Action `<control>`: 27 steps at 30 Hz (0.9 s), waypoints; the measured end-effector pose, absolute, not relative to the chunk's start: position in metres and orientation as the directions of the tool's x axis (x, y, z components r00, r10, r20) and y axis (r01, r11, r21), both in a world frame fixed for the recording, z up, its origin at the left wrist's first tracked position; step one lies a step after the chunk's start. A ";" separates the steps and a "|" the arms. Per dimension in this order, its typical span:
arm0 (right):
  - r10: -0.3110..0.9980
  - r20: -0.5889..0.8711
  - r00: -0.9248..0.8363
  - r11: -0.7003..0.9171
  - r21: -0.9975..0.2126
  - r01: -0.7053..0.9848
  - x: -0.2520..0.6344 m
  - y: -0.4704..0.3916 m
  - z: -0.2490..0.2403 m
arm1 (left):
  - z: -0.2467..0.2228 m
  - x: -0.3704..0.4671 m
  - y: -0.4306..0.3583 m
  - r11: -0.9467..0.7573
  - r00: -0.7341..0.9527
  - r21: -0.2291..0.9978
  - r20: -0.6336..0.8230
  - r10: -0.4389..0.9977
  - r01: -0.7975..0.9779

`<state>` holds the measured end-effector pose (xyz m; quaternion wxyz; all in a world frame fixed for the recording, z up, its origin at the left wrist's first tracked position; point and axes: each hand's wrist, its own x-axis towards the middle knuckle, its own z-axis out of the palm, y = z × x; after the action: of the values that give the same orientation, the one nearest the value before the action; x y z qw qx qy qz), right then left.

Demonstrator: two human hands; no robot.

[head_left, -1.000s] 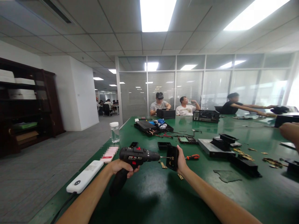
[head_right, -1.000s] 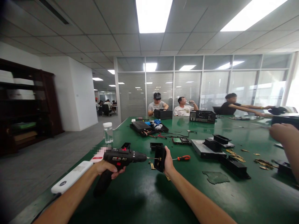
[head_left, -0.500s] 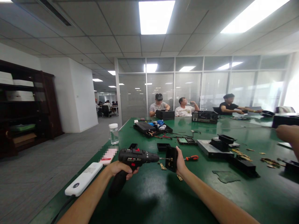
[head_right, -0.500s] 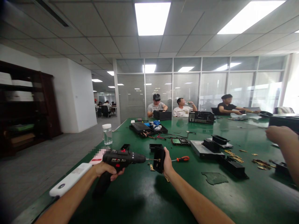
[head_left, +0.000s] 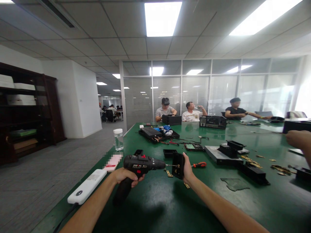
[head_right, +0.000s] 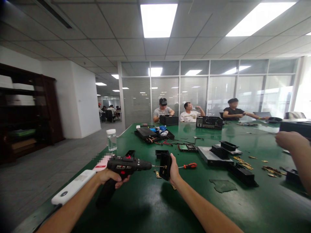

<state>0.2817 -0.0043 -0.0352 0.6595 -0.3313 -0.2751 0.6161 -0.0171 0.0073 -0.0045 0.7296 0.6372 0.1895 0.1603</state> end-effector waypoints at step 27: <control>0.997 -0.042 0.072 0.014 -0.766 -0.643 0.283 -0.005 -0.035 | -0.002 -0.017 0.006 0.142 0.885 0.990 -0.086 0.457 0.023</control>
<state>0.2831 -0.0045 -0.0351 0.6572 -0.3227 -0.2742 0.6235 -0.0168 0.0057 -0.0022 0.7317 0.6381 0.1881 0.1484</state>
